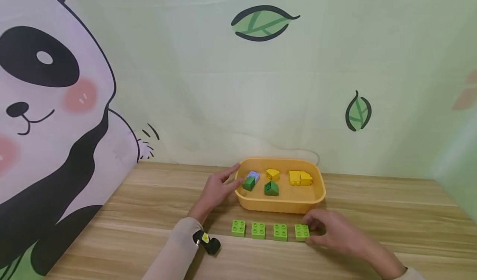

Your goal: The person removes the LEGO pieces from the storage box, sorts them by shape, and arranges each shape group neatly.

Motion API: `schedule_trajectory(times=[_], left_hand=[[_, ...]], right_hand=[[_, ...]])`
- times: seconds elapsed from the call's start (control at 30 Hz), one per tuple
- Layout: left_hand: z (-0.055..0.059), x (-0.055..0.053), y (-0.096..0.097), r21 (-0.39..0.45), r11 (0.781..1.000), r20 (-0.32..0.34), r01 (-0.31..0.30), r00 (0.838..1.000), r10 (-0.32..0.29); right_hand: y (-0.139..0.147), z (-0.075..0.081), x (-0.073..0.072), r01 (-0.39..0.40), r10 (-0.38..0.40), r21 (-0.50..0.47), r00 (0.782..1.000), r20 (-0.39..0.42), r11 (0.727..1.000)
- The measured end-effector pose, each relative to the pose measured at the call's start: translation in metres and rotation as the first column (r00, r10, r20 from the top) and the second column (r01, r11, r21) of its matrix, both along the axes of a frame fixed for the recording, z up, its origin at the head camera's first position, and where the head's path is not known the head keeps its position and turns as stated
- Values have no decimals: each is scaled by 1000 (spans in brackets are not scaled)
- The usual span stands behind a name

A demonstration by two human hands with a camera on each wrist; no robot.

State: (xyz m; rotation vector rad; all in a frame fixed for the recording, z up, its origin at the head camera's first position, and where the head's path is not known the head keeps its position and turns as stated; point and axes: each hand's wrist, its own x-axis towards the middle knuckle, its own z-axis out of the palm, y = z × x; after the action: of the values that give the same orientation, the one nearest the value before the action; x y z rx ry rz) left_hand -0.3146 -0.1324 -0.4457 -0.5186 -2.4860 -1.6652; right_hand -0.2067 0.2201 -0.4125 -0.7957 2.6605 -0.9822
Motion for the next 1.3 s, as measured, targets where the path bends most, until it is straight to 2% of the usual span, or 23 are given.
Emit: schedule_trajectory(times=[0.4,1.03,1.17,1.3], left_hand=[[-1,1,0,9,1000,11,-5,1000,5],[-2,-1,0,16,1000,-12,-6,1000,6],[-1,0,0,10,1000,-2,-10,1000,10],[-2,-1,0,11,1000,5,-12,1000,12]], right_hand=[[-1,0,2,-21,21,25,999,-27,999],[-1,-1,4,-35,39,47,995,-88,998],[0,-1,4,-37,40,46,996,-79,998],[-1,2,4,-18,19,27,999,-27,999]])
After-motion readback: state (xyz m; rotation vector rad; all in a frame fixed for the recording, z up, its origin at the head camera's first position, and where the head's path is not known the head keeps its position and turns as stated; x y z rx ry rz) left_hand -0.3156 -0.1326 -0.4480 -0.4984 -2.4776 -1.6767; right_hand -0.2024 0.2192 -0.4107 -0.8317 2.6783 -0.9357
